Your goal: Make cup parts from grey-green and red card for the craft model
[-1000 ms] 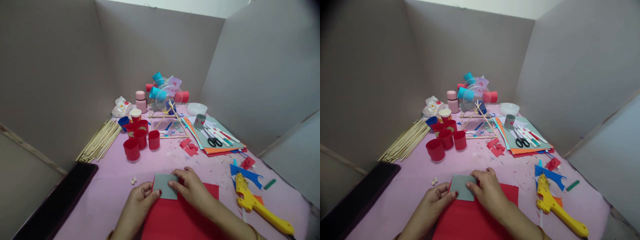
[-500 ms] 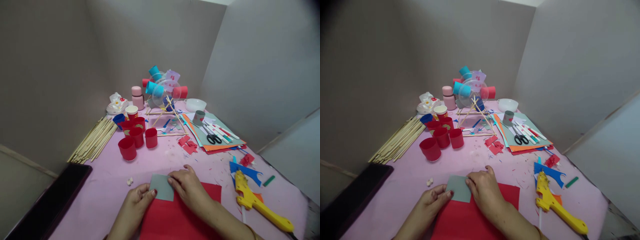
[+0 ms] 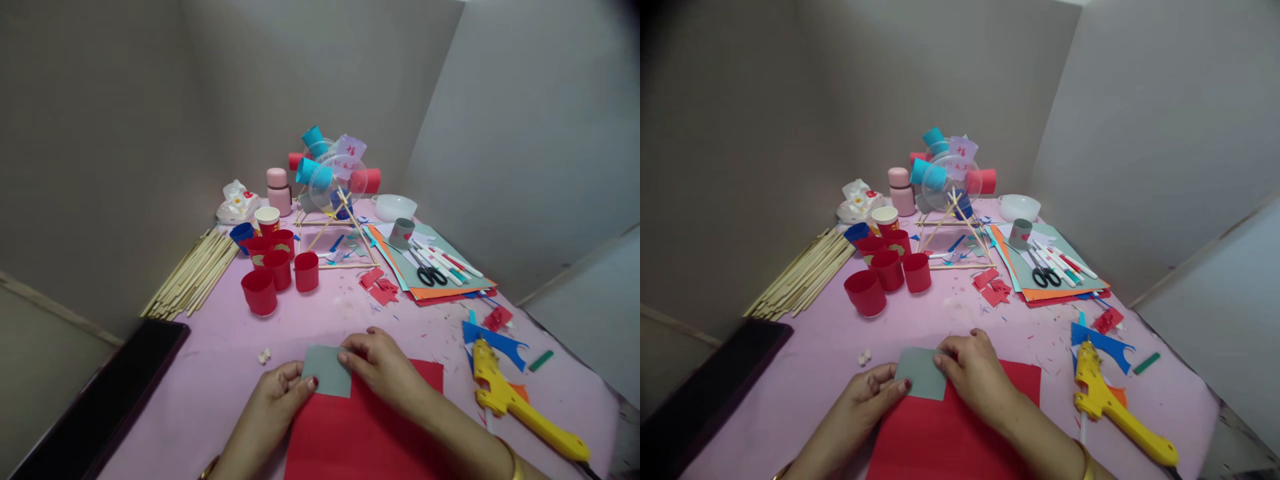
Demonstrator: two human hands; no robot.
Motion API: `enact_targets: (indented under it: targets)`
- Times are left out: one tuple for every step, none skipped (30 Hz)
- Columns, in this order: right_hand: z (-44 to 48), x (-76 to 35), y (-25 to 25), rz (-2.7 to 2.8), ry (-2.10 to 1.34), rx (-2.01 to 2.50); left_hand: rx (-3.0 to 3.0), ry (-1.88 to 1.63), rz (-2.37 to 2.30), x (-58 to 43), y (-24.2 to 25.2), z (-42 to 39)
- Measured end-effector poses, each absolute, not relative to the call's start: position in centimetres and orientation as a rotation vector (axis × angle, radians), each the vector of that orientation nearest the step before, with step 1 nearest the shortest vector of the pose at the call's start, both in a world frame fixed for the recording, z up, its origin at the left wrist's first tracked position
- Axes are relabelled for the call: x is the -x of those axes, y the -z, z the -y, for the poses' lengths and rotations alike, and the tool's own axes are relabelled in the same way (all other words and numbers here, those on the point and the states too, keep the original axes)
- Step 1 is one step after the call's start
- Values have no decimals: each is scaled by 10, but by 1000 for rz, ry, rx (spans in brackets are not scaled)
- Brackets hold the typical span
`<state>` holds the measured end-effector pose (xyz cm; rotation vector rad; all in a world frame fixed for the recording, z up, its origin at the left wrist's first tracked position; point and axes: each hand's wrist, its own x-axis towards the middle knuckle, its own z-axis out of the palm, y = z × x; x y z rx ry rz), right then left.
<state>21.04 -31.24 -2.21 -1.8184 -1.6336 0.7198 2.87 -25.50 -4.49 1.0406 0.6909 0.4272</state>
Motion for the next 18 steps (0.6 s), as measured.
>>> enact_targets:
  targets:
    - [312,-210,21,1633,-720,1819,-1036,-424,-687,-29,45,255]
    - [312,-210,21,1634,-720,1818,-1032,-423,-680,-29,44,255]
    - [312,-210,21,1637,-721,1816,-1027,-420,-673,-29,44,255]
    - [311,-210,20,1640,-722,1814,-1022,-416,-664,-29,45,255]
    - [311,-211,20,1644,-722,1813,-1015,-413,-658,-29,45,256]
    - [311,-211,20,1648,-724,1811,-1008,-410,-652,-29,45,256]
    - [310,-211,20,1653,-725,1810,-1003,-407,-649,-28,45,256]
    - [309,-212,20,1657,-724,1810,-1000,-405,-645,-28,45,256]
    - [309,-212,19,1662,-723,1811,-1000,-402,-639,-28,45,256]
    - [308,-212,19,1667,-721,1812,-1002,-401,-634,-28,44,255]
    - [308,-212,18,1671,-717,1814,-1004,-403,-630,-28,43,255]
    - [308,-212,18,1677,-714,1816,-1008,-410,-628,-29,41,255]
    - [308,-211,17,1685,-712,1817,-1013,-422,-629,-29,40,255]
    - [308,-211,17,1697,-713,1817,-1020,-440,-631,-29,39,255]
    - [308,-211,17,1710,-714,1818,-1025,-458,-633,-29,38,255]
    - [308,-210,16,1725,-717,1817,-1029,-470,-632,-29,37,255]
    - [309,-210,16,1741,-718,1818,-1031,-473,-625,-30,36,255]
    - [309,-210,16,1756,-716,1819,-1030,-467,-614,-30,36,255]
